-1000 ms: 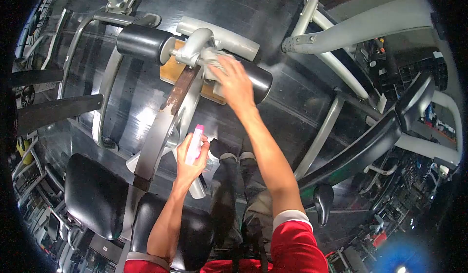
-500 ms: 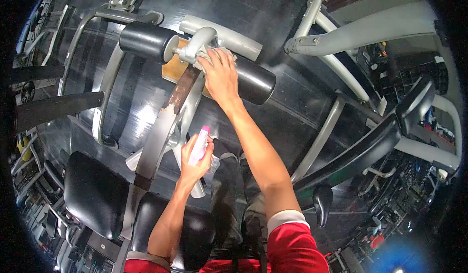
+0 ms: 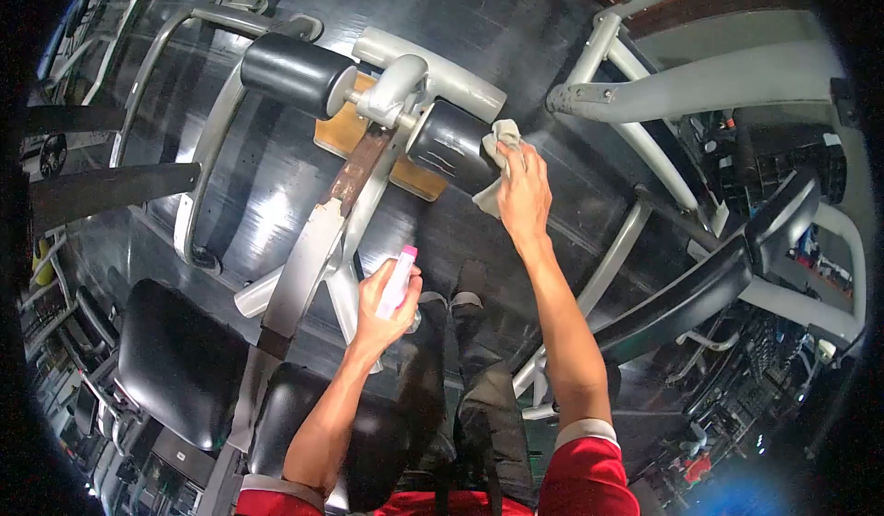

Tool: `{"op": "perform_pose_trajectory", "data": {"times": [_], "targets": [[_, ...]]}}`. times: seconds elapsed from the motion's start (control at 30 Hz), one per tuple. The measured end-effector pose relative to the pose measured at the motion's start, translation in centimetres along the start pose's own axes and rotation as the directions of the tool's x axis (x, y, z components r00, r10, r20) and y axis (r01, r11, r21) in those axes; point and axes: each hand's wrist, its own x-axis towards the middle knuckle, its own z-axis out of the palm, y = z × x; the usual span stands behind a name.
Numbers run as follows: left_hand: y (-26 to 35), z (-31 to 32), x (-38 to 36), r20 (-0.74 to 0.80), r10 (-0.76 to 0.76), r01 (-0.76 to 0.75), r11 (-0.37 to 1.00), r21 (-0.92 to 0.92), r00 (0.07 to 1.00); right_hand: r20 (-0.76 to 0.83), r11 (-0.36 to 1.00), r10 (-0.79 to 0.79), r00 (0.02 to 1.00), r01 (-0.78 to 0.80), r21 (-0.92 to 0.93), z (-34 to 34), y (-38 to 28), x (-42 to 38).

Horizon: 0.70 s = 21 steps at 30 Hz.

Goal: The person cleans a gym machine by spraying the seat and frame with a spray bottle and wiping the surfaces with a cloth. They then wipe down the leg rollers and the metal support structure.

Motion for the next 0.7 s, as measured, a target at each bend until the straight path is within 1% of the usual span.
{"op": "perform_pose_trajectory", "data": {"times": [0.03, 0.07, 0.13, 0.23, 0.27, 0.3, 0.33, 0.4, 0.43, 0.47, 0.53, 0.6, 0.63, 0.67, 0.7], "targets": [[0.1, 0.1, 0.2, -0.029, 0.067, -0.067, 0.998, 0.019, 0.997, -0.012, 0.999, 0.032, 0.999, -0.031, 0.034, 0.5, -0.8, 0.9], [0.2, 0.0, 0.1, -0.033, 0.067, -0.066, 0.998, 0.018, 0.997, -0.066, 0.998, 0.055, 0.996, -0.052, 0.044, 1.3, -1.8, 1.7], [0.3, -0.1, 0.1, 0.006, 0.014, -0.014, 1.0, 0.002, 1.0, -0.102, 0.997, 0.029, 0.994, -0.021, 0.079, 3.3, -4.4, 3.7], [0.5, -0.3, 0.4, -0.022, 0.039, -0.039, 0.999, 0.027, 0.999, -0.049, 0.993, -0.019, 0.999, 0.025, 0.114, 5.3, -7.6, 6.1], [0.4, -0.4, 0.4, -0.021, 0.036, -0.035, 0.999, 0.028, 0.999, -0.066, 0.992, -0.085, 0.994, 0.091, 0.085, 5.4, -8.0, 6.5], [0.0, -0.5, 0.4, -0.024, 0.004, -0.004, 1.0, 0.011, 1.0, -0.082, 0.987, -0.149, 0.985, 0.154, 0.054, 5.5, -8.0, 6.5], [-0.2, -0.5, 0.3, -0.022, -0.026, 0.025, 1.0, -0.011, 0.999, -0.081, 0.988, -0.143, 0.986, 0.148, 0.047, 5.1, -7.5, 6.3], [-0.3, -0.5, 0.3, -0.004, -0.059, 0.059, 0.998, -0.025, 0.998, 0.031, 0.979, -0.185, 0.982, 0.181, 0.094, 4.1, -5.4, 6.2], [-0.7, -0.3, 0.1, 0.005, -0.067, 0.067, 0.997, -0.045, 0.998, 0.083, 0.987, -0.127, 0.988, 0.118, 0.111, 3.4, -4.0, 6.1], [-1.0, -0.2, 0.0, 0.011, -0.074, 0.075, 0.995, -0.063, 0.997, 0.167, 1.0, 0.015, 0.986, -0.018, 0.017, 2.9, -2.4, 6.0], [-0.9, -0.2, -0.1, 0.01, -0.052, 0.053, 0.997, -0.053, 0.999, 0.287, 0.977, 0.209, 0.935, -0.212, -0.022, 2.0, 2.0, 6.3], [-0.8, -0.2, 0.2, 0.007, -0.023, 0.023, 0.999, -0.038, 1.0, 0.305, 0.956, 0.222, 0.926, -0.268, 0.116, 1.5, 5.9, 5.4], [-0.7, -0.3, 0.2, 0.005, -0.02, 0.02, 1.0, -0.023, 1.0, 0.319, 0.929, 0.324, 0.891, -0.364, 0.073, 0.7, 6.1, 4.9], [-0.6, -0.3, 0.2, 0.005, -0.018, 0.018, 1.0, -0.008, 1.0, 0.319, 0.928, 0.325, 0.89, -0.365, 0.072, 0.4, 5.9, 4.0], [-0.6, -0.3, 0.1, 0.007, -0.019, 0.019, 1.0, -0.01, 1.0, 0.253, 0.93, 0.34, 0.906, -0.364, 0.052, 0.0, 5.2, 3.1]]}}
